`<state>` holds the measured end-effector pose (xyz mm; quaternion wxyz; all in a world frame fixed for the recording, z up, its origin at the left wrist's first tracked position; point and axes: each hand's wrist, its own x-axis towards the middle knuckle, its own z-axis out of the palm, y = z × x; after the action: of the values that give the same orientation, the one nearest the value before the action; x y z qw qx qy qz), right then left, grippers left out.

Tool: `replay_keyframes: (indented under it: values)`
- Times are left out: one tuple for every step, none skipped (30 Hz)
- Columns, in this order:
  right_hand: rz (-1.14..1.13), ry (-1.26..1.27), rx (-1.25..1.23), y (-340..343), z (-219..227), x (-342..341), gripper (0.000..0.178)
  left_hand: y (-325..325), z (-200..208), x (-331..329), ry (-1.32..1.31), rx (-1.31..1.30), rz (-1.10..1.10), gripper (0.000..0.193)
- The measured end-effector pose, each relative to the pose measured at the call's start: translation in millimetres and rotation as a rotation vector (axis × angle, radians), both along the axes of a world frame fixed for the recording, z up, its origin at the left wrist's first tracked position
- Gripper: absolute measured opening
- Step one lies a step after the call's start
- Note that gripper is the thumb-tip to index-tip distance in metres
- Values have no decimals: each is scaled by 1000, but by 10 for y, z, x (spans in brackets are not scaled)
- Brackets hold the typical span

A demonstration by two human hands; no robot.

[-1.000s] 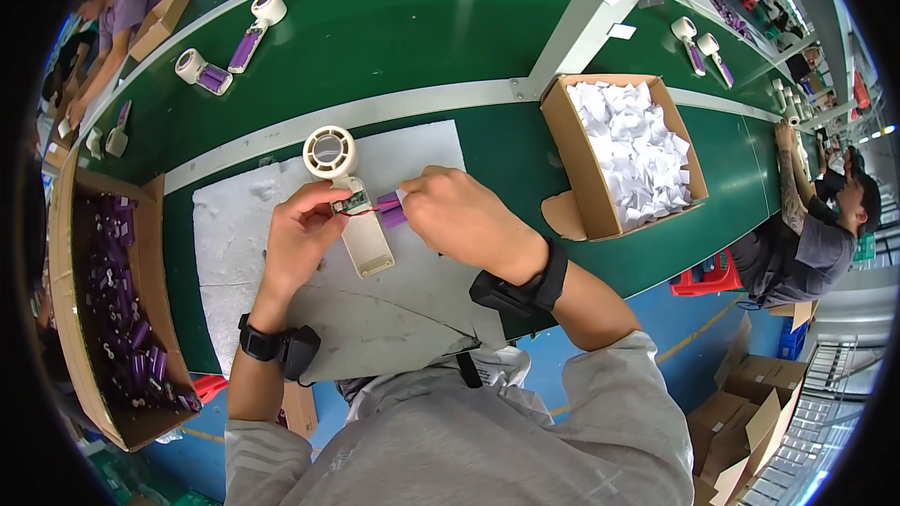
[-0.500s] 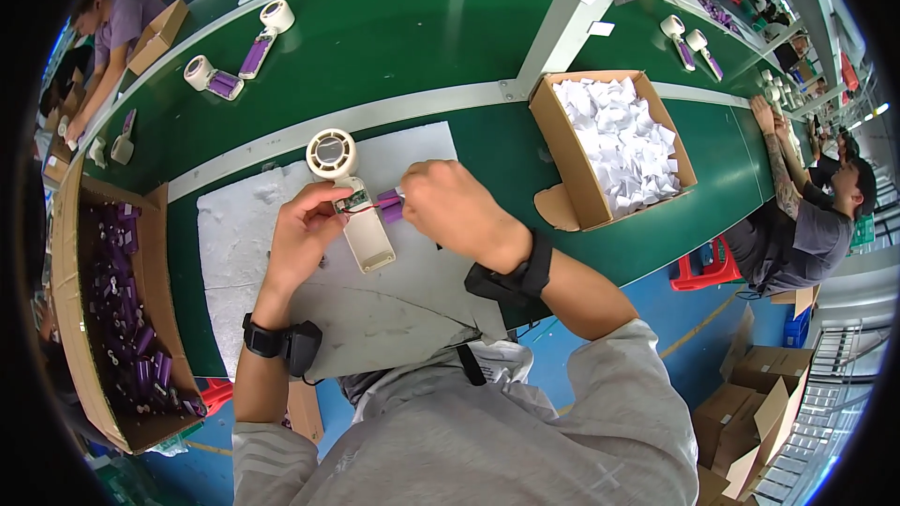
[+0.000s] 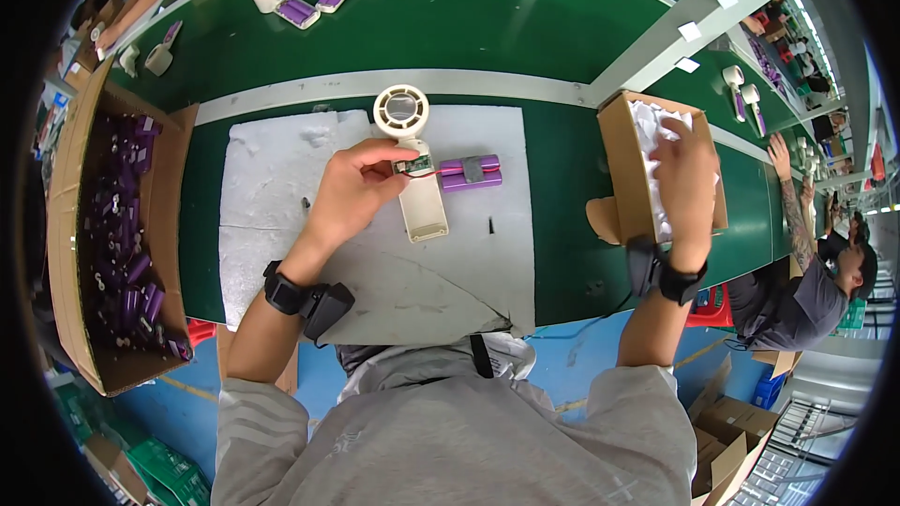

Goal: The person picks up a battery and a circuit board, connects them, and inserts the assembly into a fan housing. They then repeat the process with another battery and circuit board, applying tape to the battery before placing it into a second fan housing.

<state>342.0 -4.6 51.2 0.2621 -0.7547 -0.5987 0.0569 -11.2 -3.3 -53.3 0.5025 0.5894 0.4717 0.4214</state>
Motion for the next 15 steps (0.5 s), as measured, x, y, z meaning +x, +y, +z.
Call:
replay_keyframes:
  values:
    - [231, 77, -40, -26, -31, -161, 34, -2, 7, 4, 17, 15, 13, 30]
    - [456, 159, -79, -60, -76, -444, 40, -9, 13, 13, 38, 28, 19, 30]
    - [614, 139, -44, -59, -164, -724, 42, -19, 25, 0, 45, 21, 24, 30]
    - [767, 120, -7, -60, -285, -959, 44, -20, 29, -7, 66, 35, 17, 30]
    - [856, 55, 53, -29, -446, -1138, 47, -23, 31, -14, 87, 48, 11, 30]
    - [942, -17, 114, 11, -574, -1241, 50, -21, 42, -27, 101, 64, 2, 29]
    - [948, -11, 113, 47, -658, -1238, 50, -19, 51, -20, 106, 60, 9, 29]
    - [972, 9, 78, 81, -725, -1241, 50, -17, 54, -10, 118, 90, 6, 30]
    - [997, 28, 42, 111, -779, -1243, 50, -14, 55, -1, 129, 120, 3, 30]
    - [1021, 46, 6, 137, -823, -1231, 49, -8, 56, 5, 140, 149, 0, 30]
    - [1027, 50, 1, 155, -823, -1202, 49, 5, 66, 9, 142, 143, 6, 30]
    - [1045, 239, -169, 150, -806, -1169, 50, -5, 72, -1, 150, 160, 9, 31]
    - [1050, 427, -341, 143, -777, -1135, 51, -15, 77, -8, 159, 176, 10, 31]
    - [1041, 611, -510, 144, -734, -1125, 52, -11, 88, -11, 166, 199, 8, 31]
    - [1044, 616, -516, 137, -686, -1140, 52, -14, 88, -11, 169, 191, 11, 31]
